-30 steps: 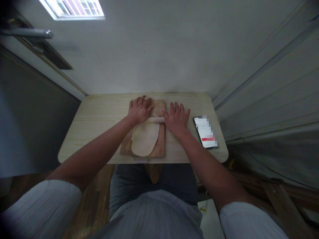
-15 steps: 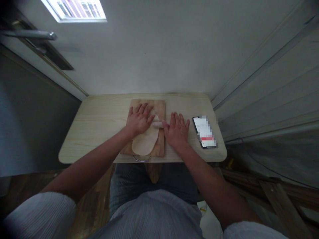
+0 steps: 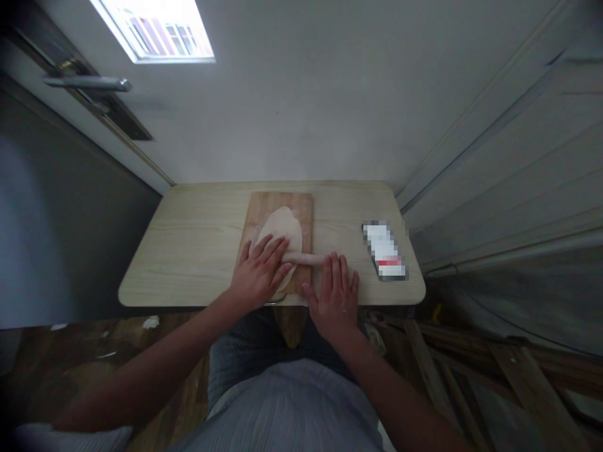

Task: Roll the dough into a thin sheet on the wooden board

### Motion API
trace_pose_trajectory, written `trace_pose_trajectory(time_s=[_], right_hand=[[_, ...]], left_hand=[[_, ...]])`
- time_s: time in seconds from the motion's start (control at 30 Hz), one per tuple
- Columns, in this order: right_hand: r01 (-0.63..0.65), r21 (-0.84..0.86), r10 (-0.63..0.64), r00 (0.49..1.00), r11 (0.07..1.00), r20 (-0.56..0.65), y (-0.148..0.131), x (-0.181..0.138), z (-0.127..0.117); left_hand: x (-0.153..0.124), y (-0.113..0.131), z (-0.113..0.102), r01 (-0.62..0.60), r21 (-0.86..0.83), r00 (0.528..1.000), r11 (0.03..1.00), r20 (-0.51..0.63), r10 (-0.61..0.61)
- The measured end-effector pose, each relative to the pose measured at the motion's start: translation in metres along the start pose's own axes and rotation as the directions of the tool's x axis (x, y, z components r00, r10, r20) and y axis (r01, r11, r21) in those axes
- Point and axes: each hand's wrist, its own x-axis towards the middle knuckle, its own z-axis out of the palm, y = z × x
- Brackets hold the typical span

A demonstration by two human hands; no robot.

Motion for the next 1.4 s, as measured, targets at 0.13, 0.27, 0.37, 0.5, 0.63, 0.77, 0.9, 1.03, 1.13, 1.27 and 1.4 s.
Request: trace_pose_trajectory(time_s=[0.13,0.27,0.37,0.5,0.63,0.77,0.9,1.03,1.13,1.27,1.4], right_hand=[[0.024,0.003,-0.024,0.999,1.0,0.025,0.0,-0.02,-0.006],[0.025,-0.014,-0.025,1.0,1.0,0.003,0.004,0.003,-0.001],[-0.002,-0.018,0.002,1.0,1.0,-0.017,0.006,0.041,0.007],[-0.057,-0.022,0.057,0.998,0.998,0.016,0.007,0.098,0.016],[-0.045,-0.021,0.047,0.996,0.999,0.077,0.011,0.146,0.022],[-0.036,-0.027,0.038,0.992,0.999,0.118,0.015,0.185,0.027],[-0.07,-0.014,0.072,0.985,0.997,0.157,0.018,0.213,0.033],[-0.094,-0.006,0.093,0.979,0.996,0.179,0.021,0.228,0.037],[-0.098,-0.012,0.098,0.976,0.995,0.196,0.02,0.225,0.037],[-0.089,-0.02,0.091,0.985,0.996,0.147,0.015,0.205,0.032],[-0.072,-0.023,0.074,0.994,0.997,0.085,0.008,0.174,0.026]], left_hand=[[-0.018,0.005,0.001,-0.008,0.003,1.0,1.0,0.016,0.008],[0.002,-0.001,0.006,0.004,-0.003,1.0,1.0,-0.005,-0.004],[0.035,-0.01,0.008,0.016,0.002,0.999,1.0,-0.032,-0.016],[0.083,-0.025,0.01,0.071,0.012,0.996,0.997,-0.055,-0.071],[0.124,-0.041,0.012,0.071,-0.014,0.996,0.997,-0.044,-0.071],[0.156,-0.056,0.013,0.076,-0.037,0.992,0.996,-0.093,-0.08],[0.181,-0.066,0.011,0.053,-0.054,0.984,0.997,-0.167,-0.061],[0.192,-0.069,0.011,0.019,-0.06,0.984,0.998,-0.177,-0.03],[0.189,-0.069,0.012,0.031,-0.068,0.985,0.997,-0.164,-0.042],[0.173,-0.065,0.013,0.049,-0.067,0.99,0.997,-0.128,-0.057],[0.149,-0.056,0.013,0.034,-0.061,0.995,0.998,-0.089,-0.04]])
